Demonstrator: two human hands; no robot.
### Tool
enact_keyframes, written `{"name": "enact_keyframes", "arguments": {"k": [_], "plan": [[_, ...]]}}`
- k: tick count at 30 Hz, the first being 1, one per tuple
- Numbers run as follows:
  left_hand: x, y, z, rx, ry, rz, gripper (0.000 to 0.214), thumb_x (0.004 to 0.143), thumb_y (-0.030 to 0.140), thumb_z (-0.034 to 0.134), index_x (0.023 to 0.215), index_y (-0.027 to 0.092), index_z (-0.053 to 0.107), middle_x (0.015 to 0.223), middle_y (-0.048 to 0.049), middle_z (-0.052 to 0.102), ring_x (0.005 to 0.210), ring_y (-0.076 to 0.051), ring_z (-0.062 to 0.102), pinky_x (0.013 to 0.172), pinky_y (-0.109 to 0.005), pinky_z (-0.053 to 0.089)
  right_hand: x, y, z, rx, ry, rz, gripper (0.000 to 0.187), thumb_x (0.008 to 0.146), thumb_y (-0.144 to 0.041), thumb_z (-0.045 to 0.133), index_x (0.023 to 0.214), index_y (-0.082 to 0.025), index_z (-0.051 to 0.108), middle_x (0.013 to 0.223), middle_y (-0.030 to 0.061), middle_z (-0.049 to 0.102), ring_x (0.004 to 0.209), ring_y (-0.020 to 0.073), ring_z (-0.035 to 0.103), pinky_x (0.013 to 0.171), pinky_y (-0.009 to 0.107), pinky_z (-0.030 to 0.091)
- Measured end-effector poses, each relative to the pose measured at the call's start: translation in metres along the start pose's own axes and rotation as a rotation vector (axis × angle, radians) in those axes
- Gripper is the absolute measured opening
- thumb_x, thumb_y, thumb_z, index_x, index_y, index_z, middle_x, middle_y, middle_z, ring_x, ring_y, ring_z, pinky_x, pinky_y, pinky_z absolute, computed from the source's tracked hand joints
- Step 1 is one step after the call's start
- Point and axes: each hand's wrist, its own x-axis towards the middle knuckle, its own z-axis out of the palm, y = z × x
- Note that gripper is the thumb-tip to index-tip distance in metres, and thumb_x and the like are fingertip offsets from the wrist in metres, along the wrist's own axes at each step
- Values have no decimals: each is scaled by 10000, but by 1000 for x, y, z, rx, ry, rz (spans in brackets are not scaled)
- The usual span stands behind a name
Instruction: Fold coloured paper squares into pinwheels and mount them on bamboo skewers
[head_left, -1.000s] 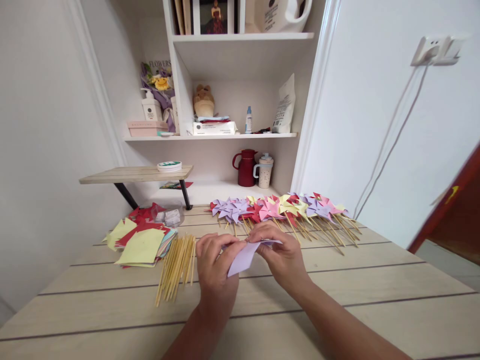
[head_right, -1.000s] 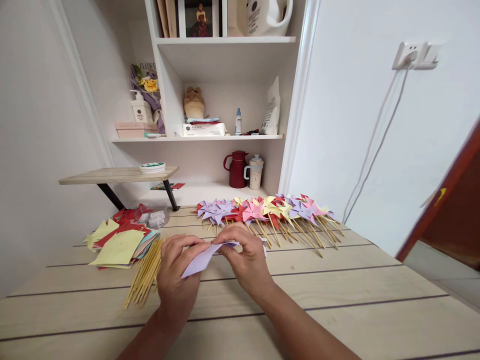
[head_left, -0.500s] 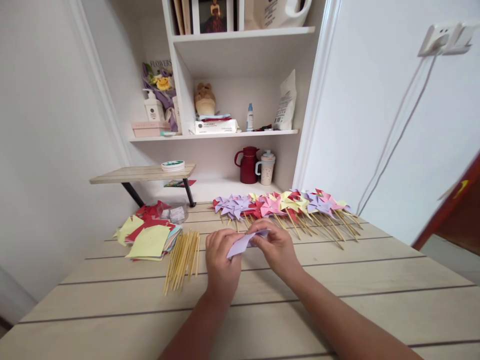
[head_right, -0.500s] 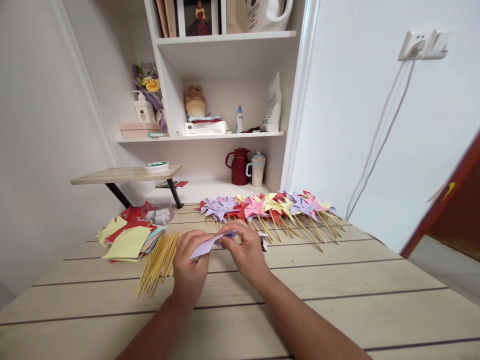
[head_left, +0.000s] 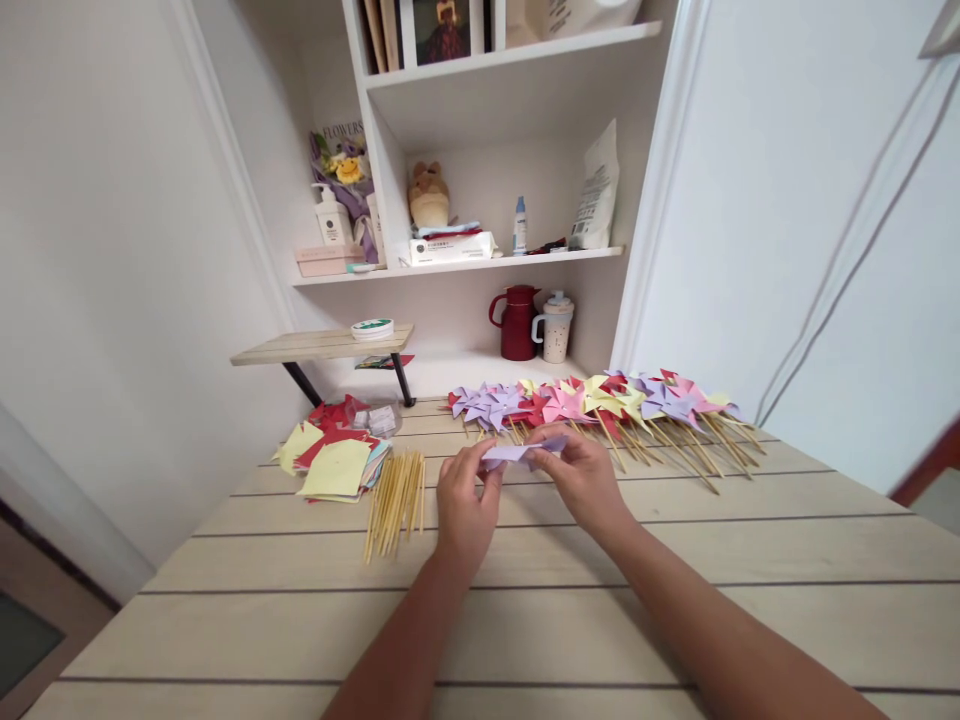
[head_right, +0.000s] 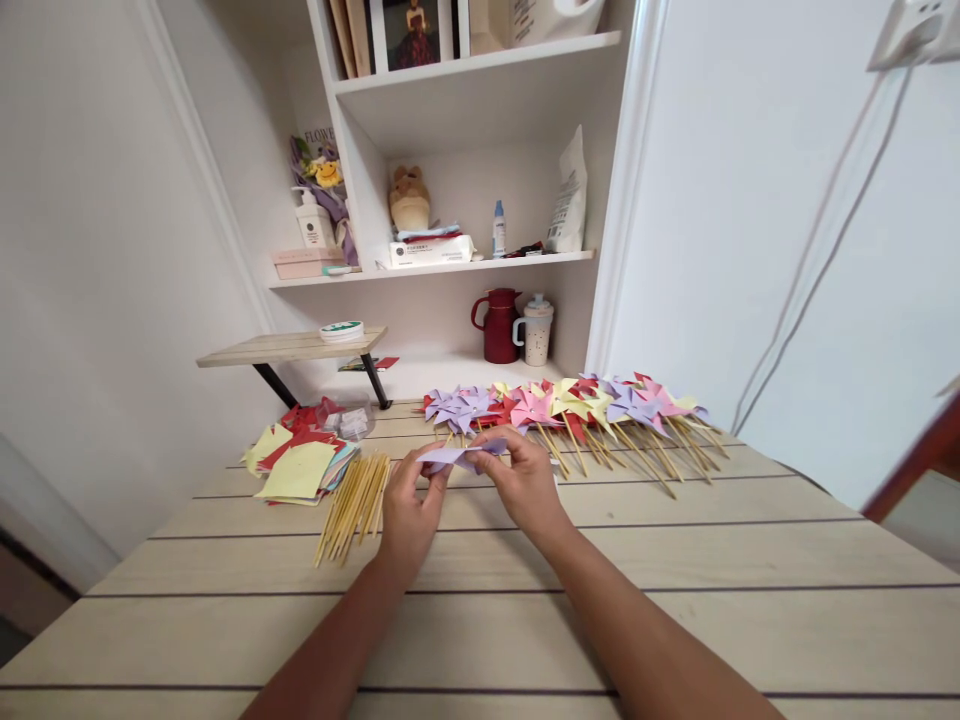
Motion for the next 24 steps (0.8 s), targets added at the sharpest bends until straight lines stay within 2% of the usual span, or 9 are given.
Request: {"name": "enact_keyframes", "arguments": {"k": [5, 9, 11, 15, 19, 21, 24], "plan": [[0, -4, -4, -26, 39, -104, 298, 930, 273, 560, 1213, 211, 627, 819, -23, 696, 722, -157, 639, 714, -292, 502, 5, 8, -7, 72, 85, 63, 159, 745, -334, 766, 806, -206, 695, 735, 0, 661, 662, 162, 587, 649, 315, 471], [5, -14, -10, 116, 128, -108, 216, 943, 256, 504, 993, 199, 707, 875, -60, 726, 819, -194, 655, 800, -350, 485, 9, 12, -12, 125, 165, 90, 182, 716, -330, 793, 783, -201, 684, 720, -7, 655, 659, 154, 585, 647, 310, 477], [10, -23, -15, 184, 135, -138, 210, 921, 239, 513, 903, 196, 717, 866, -69, 731, 841, -218, 657, 810, -375, 478, 11, 14, -14, 153, 182, 121, 201, 701, -335, 804, 768, -196, 675, 710, -7, 652, 658, 153, 584, 637, 306, 478], [19, -47, -32, 205, 227, -227, 217, 905, 234, 510, 936, 192, 720, 928, -83, 741, 889, -231, 662, 848, -386, 478, 11, 16, -14, 153, 155, 152, 217, 695, -346, 805, 770, -192, 673, 711, 3, 664, 661, 158, 587, 636, 309, 476], [27, -65, -55, 329, 367, -398, 211, 909, 234, 515, 951, 198, 719, 959, -69, 737, 895, -215, 654, 850, -346, 474, 9, 14, -12, 122, 92, 140, 182, 705, -328, 790, 779, -202, 681, 672, -6, 657, 625, 156, 572, 617, 303, 455], [29, -69, -63, 448, 316, -458, 203, 896, 200, 528, 950, 193, 724, 957, -72, 734, 904, -224, 645, 862, -353, 463, 9, 13, -11, 110, 78, 136, 167, 702, -316, 789, 780, -209, 686, 673, -9, 660, 628, 158, 574, 623, 303, 451], [29, -66, -65, 651, 103, -501, 205, 887, 192, 544, 940, 211, 741, 1017, -87, 715, 998, -266, 609, 889, -401, 435, 8, 13, -11, 109, 67, 153, 176, 696, -319, 796, 799, -216, 696, 699, -7, 674, 649, 163, 583, 634, 304, 448]]}}
